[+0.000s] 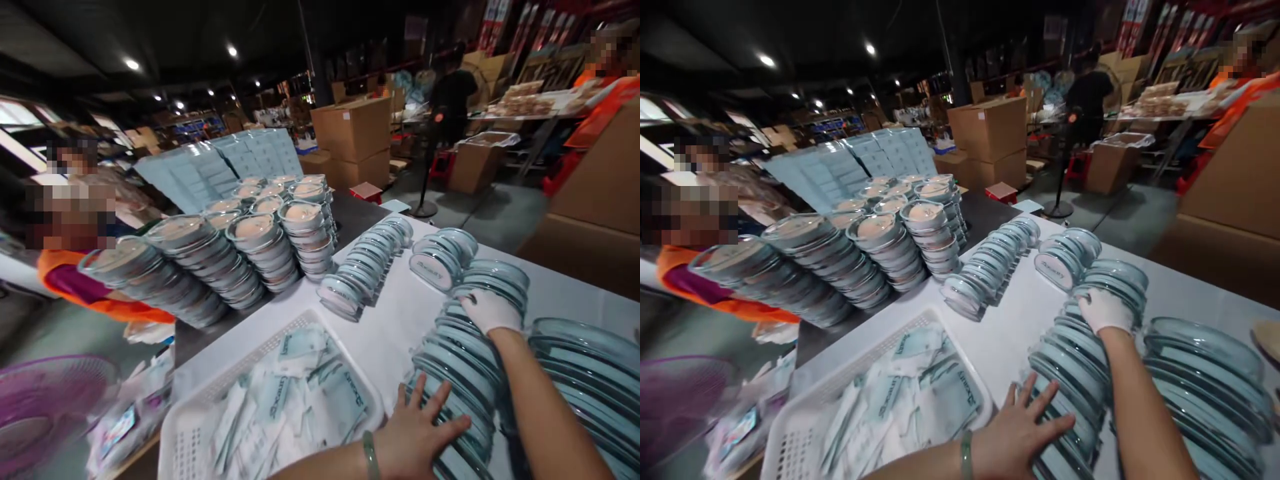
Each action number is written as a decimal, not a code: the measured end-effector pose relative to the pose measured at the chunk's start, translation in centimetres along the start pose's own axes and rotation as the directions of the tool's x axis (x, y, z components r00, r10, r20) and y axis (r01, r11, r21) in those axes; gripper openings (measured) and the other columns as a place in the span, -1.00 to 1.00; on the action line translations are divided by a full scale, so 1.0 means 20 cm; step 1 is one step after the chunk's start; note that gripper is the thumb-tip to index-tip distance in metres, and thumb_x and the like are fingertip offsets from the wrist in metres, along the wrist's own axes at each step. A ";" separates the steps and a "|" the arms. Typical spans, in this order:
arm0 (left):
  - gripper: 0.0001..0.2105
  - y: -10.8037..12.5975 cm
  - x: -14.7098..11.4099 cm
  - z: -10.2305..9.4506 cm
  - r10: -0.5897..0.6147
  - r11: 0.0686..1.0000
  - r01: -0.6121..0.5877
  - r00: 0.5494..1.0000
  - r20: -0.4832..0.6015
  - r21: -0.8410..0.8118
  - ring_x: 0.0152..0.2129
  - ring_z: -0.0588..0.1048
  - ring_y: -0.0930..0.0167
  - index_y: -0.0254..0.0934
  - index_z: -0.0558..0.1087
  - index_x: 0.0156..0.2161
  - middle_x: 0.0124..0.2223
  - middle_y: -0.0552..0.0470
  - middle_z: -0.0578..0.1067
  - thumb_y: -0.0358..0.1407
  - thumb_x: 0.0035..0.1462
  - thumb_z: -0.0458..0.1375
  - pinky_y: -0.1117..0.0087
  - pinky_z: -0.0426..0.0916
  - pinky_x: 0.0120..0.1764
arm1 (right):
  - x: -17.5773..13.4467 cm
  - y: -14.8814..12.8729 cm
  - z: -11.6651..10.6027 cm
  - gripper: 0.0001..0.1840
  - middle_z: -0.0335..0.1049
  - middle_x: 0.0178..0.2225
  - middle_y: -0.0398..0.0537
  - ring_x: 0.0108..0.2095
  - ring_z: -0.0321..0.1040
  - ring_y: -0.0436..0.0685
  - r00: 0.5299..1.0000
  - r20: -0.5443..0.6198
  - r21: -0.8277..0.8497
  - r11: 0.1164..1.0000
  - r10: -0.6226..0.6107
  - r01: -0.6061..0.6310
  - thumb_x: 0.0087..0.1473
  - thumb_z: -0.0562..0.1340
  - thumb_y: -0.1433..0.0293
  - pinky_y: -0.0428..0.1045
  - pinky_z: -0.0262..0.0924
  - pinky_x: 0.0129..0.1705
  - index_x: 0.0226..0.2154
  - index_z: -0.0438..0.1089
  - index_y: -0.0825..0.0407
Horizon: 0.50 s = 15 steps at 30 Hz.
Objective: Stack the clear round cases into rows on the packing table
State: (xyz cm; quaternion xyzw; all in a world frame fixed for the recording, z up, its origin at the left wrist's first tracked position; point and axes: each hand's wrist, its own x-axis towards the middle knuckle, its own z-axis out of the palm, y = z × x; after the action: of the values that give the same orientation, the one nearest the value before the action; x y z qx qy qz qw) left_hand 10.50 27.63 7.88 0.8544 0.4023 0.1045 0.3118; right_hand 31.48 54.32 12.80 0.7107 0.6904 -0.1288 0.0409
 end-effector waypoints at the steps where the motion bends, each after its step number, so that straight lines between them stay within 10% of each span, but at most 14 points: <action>1: 0.17 -0.01 -0.01 0.03 -0.004 1.000 0.004 1.000 0.008 -0.006 0.53 -0.18 -0.47 0.07 -0.11 0.62 0.67 -0.31 -0.25 0.22 0.10 0.46 -0.66 0.13 0.30 | -0.04 -0.02 0.04 -0.42 0.50 0.25 0.31 0.18 0.49 0.42 1.000 0.002 0.022 0.999 0.030 -0.030 0.52 0.03 0.08 0.15 0.22 0.08 0.29 0.46 0.05; 5: 0.22 0.01 -0.25 0.43 -0.043 0.994 0.045 0.999 -0.023 0.098 0.48 0.03 -0.54 0.07 -0.09 0.62 0.65 -0.41 -0.14 0.21 0.04 0.50 -0.61 0.36 0.17 | -0.38 -0.11 0.18 -0.43 0.50 0.27 0.23 0.26 0.46 0.43 0.999 0.021 0.118 0.992 0.036 -0.039 0.50 0.08 0.09 0.14 0.26 0.16 0.35 0.37 0.04; 10: 0.00 0.16 -0.98 0.97 -0.019 0.927 0.078 0.987 -0.162 0.368 0.38 0.40 -0.29 0.23 0.07 0.57 0.57 -0.30 0.20 -0.24 0.20 0.50 -0.24 0.57 0.14 | -1.13 -0.26 0.42 -0.54 0.55 0.23 0.13 0.23 0.48 0.31 1.000 -0.010 0.118 0.993 -0.022 0.023 0.49 0.12 0.20 0.08 0.24 0.21 0.25 0.51 0.02; 15: -0.08 0.21 -1.65 1.14 0.018 0.869 0.081 0.981 -0.194 0.489 0.36 0.46 -0.18 0.22 0.09 0.57 0.52 -0.25 0.33 -0.24 0.26 0.45 -0.10 0.57 0.18 | -1.68 -0.36 0.67 -0.58 0.56 0.14 0.22 0.17 0.47 0.39 0.995 -0.087 0.233 0.970 -0.047 0.066 0.43 0.19 0.28 0.14 0.29 0.17 0.17 0.59 0.10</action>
State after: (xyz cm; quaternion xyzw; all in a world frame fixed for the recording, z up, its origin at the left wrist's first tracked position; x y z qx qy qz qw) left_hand 1.29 -9.56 -4.93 0.8849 0.4575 0.0751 0.0443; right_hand 22.17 18.84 8.72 0.6953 0.6912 -0.1819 -0.0754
